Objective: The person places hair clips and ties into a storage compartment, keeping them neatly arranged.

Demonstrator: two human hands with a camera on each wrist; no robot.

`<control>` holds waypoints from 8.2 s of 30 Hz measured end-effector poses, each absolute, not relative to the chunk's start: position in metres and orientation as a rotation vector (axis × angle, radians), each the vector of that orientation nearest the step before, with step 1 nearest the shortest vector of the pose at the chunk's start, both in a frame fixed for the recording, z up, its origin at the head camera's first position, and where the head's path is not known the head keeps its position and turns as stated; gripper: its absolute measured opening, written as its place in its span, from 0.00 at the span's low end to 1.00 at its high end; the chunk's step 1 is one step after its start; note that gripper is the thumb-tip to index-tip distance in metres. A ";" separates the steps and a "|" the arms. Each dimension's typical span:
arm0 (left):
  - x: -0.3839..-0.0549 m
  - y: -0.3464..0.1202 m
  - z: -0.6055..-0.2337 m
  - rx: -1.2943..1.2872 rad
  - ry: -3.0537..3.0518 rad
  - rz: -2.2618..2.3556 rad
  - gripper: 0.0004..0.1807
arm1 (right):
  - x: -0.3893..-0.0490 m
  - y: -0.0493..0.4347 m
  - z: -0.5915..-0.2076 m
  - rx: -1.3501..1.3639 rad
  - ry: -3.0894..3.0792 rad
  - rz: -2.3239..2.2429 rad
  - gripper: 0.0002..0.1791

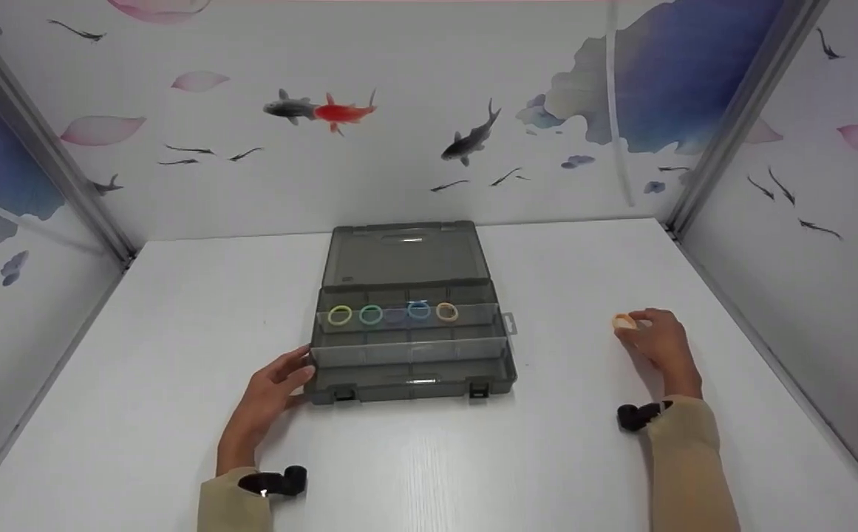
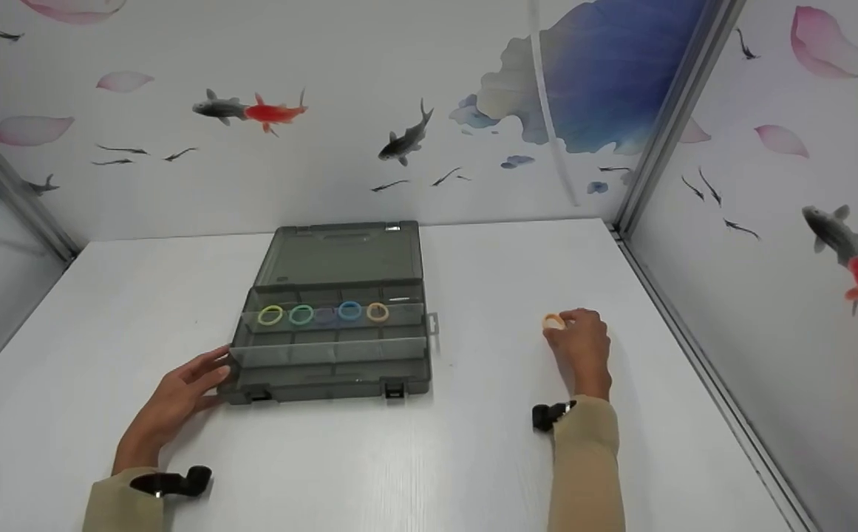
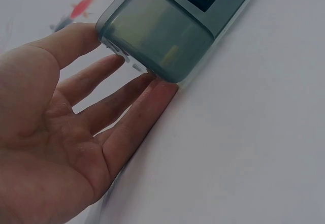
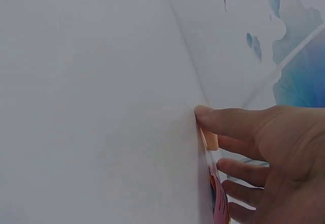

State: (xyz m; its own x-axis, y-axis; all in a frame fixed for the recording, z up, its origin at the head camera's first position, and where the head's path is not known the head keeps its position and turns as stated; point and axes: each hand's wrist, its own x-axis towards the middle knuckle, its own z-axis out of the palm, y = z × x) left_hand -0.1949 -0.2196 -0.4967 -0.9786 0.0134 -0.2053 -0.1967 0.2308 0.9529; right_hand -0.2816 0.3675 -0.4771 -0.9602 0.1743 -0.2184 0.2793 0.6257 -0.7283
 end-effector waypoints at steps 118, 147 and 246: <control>-0.195 -0.223 -0.498 -0.137 2.279 1.852 0.32 | -0.349 0.164 -0.421 -0.561 2.815 -0.800 0.22; -0.190 -0.222 -0.499 -0.148 2.326 1.837 0.32 | -0.338 0.195 -0.416 -0.509 2.784 -0.811 0.34; -0.193 -0.210 -0.479 -0.130 2.340 1.763 0.30 | -0.252 0.439 -0.459 0.278 2.660 -0.873 0.30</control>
